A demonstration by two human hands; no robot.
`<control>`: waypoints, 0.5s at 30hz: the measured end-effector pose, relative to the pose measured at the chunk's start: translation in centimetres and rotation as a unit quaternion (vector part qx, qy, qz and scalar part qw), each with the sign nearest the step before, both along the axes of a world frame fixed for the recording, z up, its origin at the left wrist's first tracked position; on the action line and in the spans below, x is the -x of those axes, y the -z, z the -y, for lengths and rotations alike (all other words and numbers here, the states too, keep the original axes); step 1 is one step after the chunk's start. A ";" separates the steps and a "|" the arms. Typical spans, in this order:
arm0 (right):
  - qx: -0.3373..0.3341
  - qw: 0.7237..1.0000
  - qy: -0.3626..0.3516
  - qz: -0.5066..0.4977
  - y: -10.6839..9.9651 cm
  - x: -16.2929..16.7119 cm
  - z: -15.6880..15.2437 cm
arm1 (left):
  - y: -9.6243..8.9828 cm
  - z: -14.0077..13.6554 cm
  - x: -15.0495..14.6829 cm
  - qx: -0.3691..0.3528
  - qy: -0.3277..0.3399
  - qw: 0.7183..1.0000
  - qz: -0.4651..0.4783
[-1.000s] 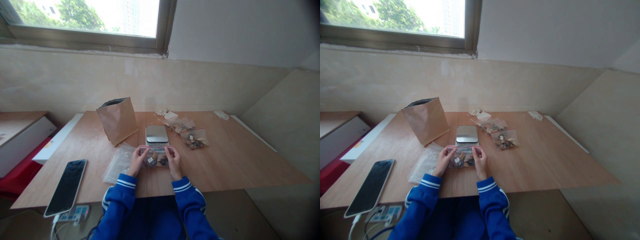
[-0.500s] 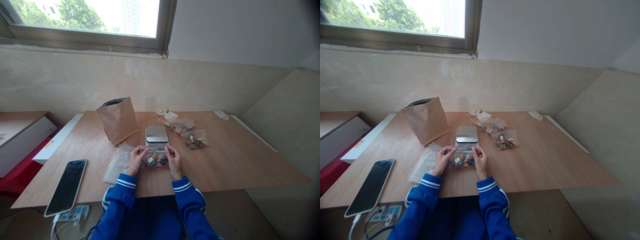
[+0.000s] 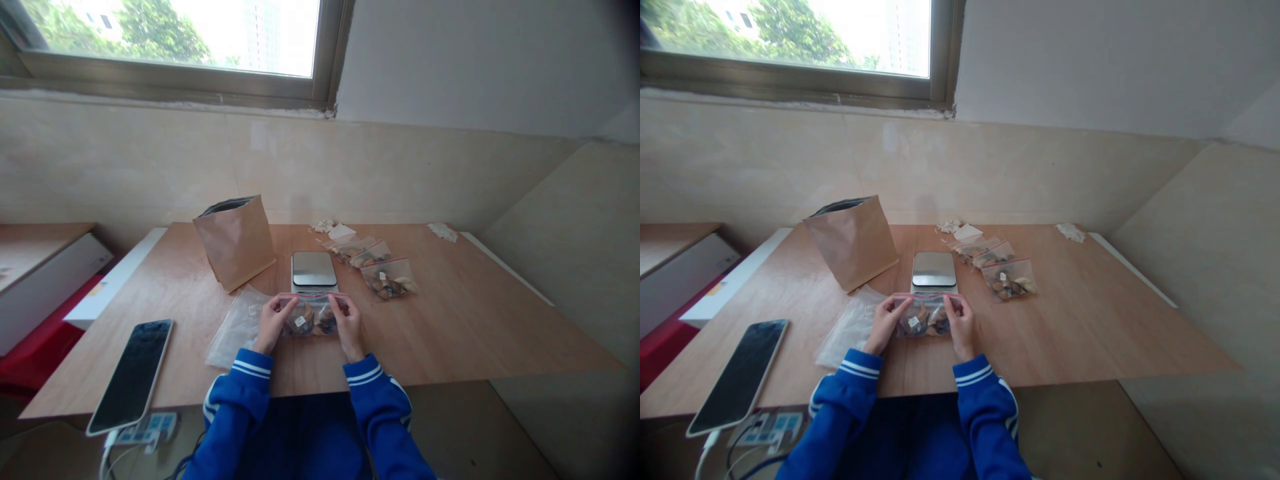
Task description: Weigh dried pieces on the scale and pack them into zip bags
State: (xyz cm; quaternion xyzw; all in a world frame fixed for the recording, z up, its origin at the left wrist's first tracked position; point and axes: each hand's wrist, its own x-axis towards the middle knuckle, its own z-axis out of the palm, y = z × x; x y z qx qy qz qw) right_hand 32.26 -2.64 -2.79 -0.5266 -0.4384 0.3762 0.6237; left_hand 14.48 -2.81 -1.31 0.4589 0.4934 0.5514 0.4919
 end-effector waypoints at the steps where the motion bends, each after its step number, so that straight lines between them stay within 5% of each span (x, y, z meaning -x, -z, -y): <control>1: 0.003 1.000 -0.005 -0.003 0.0 0.0 0.0 | 0.0 0.0 0.0 0.002 0.003 1.000 0.006; 15: 0.011 1.000 -0.012 0.000 0.4 0.1 -0.1 | -0.5 0.1 -0.1 -0.010 0.005 1.000 -0.008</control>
